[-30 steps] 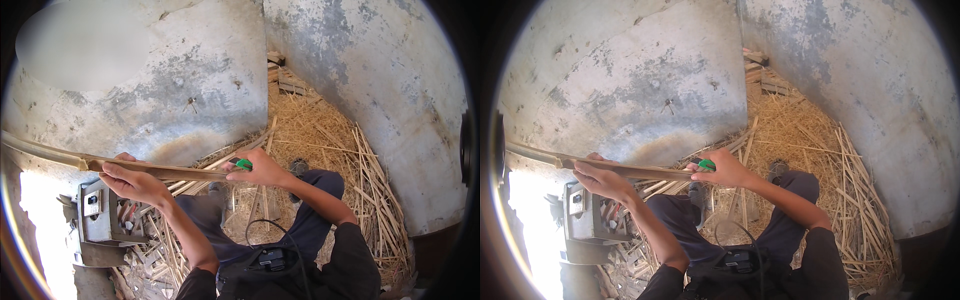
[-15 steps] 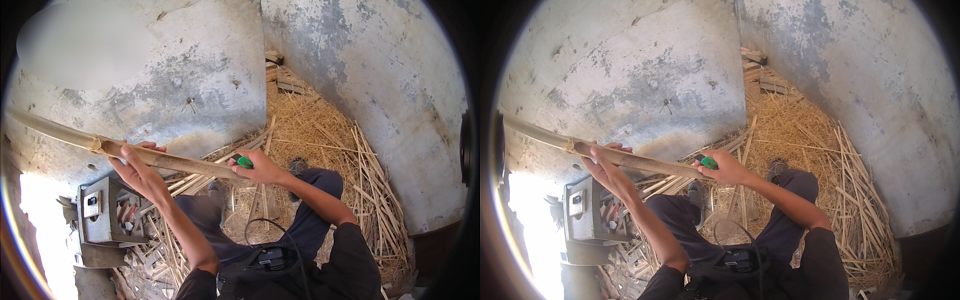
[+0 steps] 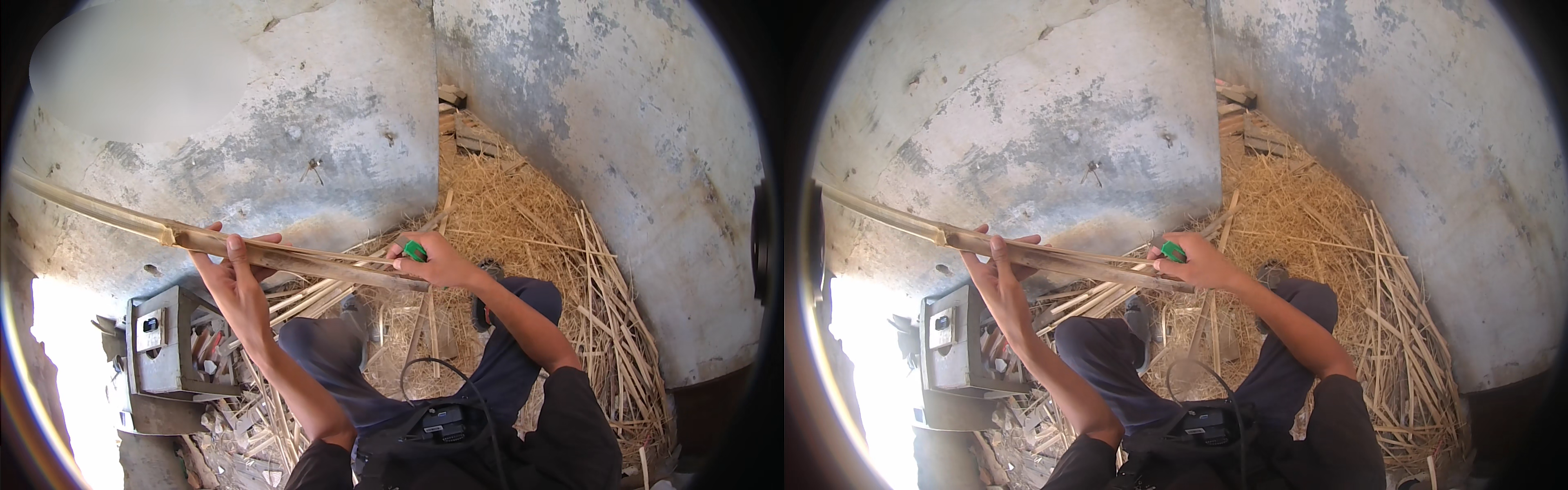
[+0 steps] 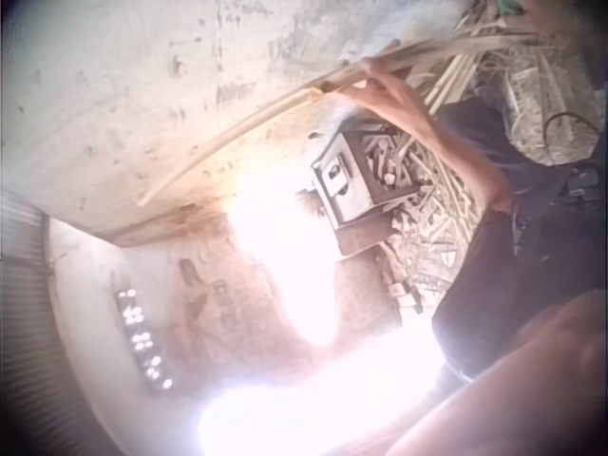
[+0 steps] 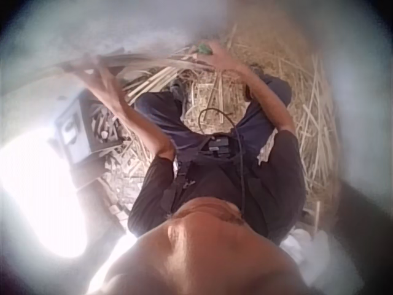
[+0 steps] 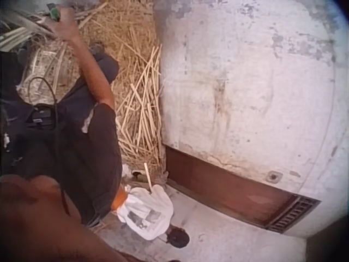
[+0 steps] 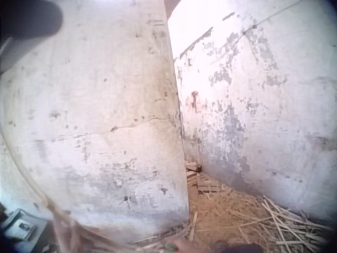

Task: The person uses a small green utility knife to shave thin strips from a length of bamboo, repeatedly running the blade down the side of the material to smooth it.

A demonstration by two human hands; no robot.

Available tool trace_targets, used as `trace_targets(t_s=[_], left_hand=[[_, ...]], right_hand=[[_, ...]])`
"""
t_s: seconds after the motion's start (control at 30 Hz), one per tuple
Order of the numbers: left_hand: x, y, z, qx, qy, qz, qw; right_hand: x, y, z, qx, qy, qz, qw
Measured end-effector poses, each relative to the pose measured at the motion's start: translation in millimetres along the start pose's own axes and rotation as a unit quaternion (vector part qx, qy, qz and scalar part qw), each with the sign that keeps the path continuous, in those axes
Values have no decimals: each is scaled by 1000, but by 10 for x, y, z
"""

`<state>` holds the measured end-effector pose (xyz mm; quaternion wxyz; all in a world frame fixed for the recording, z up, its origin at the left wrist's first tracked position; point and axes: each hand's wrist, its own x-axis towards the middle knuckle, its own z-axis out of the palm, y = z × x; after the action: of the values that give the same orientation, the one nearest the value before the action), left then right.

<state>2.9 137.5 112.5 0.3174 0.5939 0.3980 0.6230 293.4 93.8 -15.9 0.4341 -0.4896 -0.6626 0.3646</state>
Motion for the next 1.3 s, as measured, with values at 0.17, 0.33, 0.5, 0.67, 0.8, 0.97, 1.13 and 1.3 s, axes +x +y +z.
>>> trace_targets(t_s=[0.17, 0.33, 0.5, 0.67, 0.8, 0.97, 1.13, 1.3], left_hand=[[-27, -61, 62, -1, -7, 18, 1000], [-64, -262, 159, -28, -74, 21, 997], [-237, -494, 362, 18, -173, 48, 984], [-570, -586, 711, 56, -268, 35, 961], [-750, -577, 860, 99, -269, 64, 956], [-850, -576, 960, 88, -270, 60, 957], [-805, -533, 922, 90, -320, 27, 943], [-818, -541, 907, 78, -304, 33, 949]], right_hand=[[-11, 52, -42, -6, -34, -19, 999], [-14, 7, -71, 25, -28, 28, 999], [-28, -117, -106, 79, 63, 3, 995], [-91, -465, -69, 80, 136, -62, 985], [-117, -585, 48, 56, 177, -77, 980], [-183, -581, 26, 114, 211, -48, 970], [-192, -476, 20, 47, 235, -81, 967], [-169, -368, -17, 46, 216, -56, 974]])
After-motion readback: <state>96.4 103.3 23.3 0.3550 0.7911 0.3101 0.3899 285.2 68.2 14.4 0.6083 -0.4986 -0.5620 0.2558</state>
